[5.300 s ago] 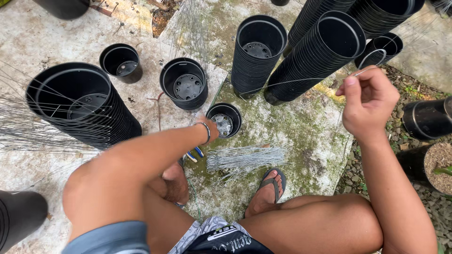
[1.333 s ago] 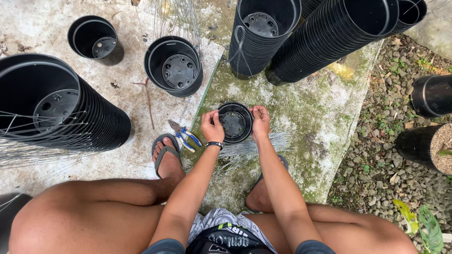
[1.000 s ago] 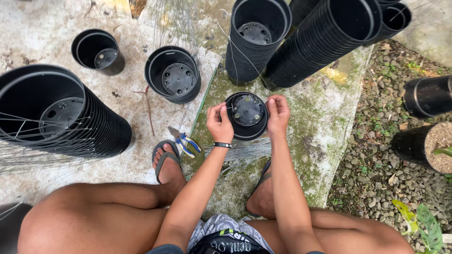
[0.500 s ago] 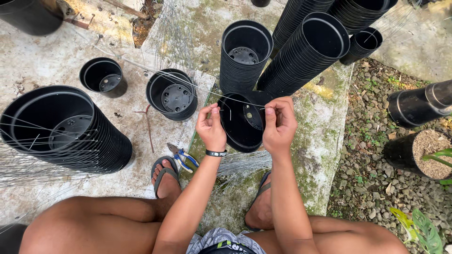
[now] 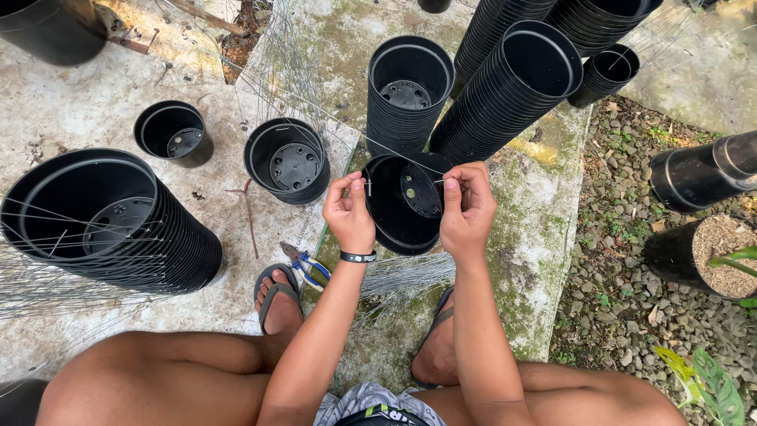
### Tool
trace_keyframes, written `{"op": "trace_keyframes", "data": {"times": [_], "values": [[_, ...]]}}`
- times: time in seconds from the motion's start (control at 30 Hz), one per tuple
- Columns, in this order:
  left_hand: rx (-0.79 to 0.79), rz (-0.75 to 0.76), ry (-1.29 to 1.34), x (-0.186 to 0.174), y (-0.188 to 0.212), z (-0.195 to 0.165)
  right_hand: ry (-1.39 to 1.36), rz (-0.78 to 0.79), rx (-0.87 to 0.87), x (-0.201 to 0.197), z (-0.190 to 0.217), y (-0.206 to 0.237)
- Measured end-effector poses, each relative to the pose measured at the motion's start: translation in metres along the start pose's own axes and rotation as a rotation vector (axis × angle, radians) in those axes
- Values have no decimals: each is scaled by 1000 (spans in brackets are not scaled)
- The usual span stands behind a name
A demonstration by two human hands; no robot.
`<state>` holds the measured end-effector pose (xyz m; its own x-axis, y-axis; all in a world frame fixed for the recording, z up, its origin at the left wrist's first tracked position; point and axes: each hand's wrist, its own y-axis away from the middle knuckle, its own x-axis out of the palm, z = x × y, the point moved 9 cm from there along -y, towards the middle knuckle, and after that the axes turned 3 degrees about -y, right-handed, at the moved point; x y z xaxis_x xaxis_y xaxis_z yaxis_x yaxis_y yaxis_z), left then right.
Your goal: The person sits on the ground and bends metal wire into loops, then threads them through the drainage holes of black plastic nursery pots. They use pliers to cut and shape the wire, repeating the process for multiple pots.
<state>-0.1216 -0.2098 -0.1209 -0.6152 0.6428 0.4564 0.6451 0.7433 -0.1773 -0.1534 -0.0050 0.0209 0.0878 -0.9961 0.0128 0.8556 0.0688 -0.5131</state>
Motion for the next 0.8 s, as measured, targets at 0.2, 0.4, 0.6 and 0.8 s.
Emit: {"op": "trace_keyframes", "data": {"times": [0.2, 0.4, 0.6, 0.8], "values": [[-18, 6, -17, 0, -1, 1, -15, 5, 19, -2, -8, -2], [-9, 0, -14, -1, -2, 1, 5, 23, 47, 3, -8, -4], [-20, -2, -16, -2, -4, 5, 86, 79, 87, 9, -5, -3], [-146, -30, -107, -4, -7, 15, 58, 58, 104, 5, -15, -6]]}}
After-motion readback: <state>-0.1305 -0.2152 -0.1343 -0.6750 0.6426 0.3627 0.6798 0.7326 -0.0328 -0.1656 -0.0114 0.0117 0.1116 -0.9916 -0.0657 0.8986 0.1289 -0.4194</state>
